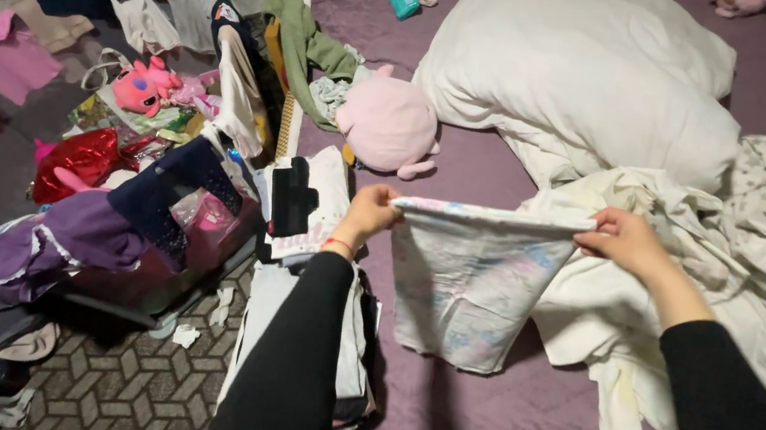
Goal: The person folds several small pieces of fabric on a bed and places them into a shelf. The person picks up each item, unfolds it, folds it neatly, and then stores it in a shelf compartment.
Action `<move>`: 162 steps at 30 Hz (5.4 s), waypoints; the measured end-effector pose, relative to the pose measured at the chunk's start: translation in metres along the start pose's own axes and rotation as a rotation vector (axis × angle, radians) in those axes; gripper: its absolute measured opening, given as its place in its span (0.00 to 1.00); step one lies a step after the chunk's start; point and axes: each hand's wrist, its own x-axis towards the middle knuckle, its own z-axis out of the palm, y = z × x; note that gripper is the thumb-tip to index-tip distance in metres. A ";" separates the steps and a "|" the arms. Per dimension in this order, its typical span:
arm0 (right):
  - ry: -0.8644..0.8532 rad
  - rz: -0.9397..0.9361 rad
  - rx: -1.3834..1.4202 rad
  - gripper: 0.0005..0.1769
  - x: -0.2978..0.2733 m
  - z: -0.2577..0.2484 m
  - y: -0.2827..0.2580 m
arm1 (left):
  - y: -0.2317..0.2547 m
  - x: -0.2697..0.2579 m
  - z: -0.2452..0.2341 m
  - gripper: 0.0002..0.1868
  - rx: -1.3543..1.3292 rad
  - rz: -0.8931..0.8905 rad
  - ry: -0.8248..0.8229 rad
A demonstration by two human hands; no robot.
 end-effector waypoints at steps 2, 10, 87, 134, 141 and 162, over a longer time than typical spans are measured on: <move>0.058 -0.021 0.021 0.22 0.049 0.000 0.049 | -0.025 0.019 0.007 0.09 0.123 0.011 0.109; 0.286 -0.290 -0.348 0.24 0.087 -0.018 0.027 | 0.078 0.005 0.003 0.09 0.054 0.297 0.351; 0.270 -0.224 -0.576 0.17 0.269 0.176 0.483 | -0.358 0.063 0.149 0.12 0.343 -0.185 0.522; 0.038 -0.678 -0.974 0.41 0.205 0.320 0.451 | -0.403 0.040 0.234 0.36 1.059 0.245 0.319; 0.118 -0.590 -1.129 0.42 0.200 0.271 0.421 | -0.406 0.038 0.226 0.40 0.996 0.215 0.450; 0.199 -0.472 -1.041 0.34 0.176 0.269 0.400 | -0.317 -0.013 0.234 0.32 0.943 -0.093 0.417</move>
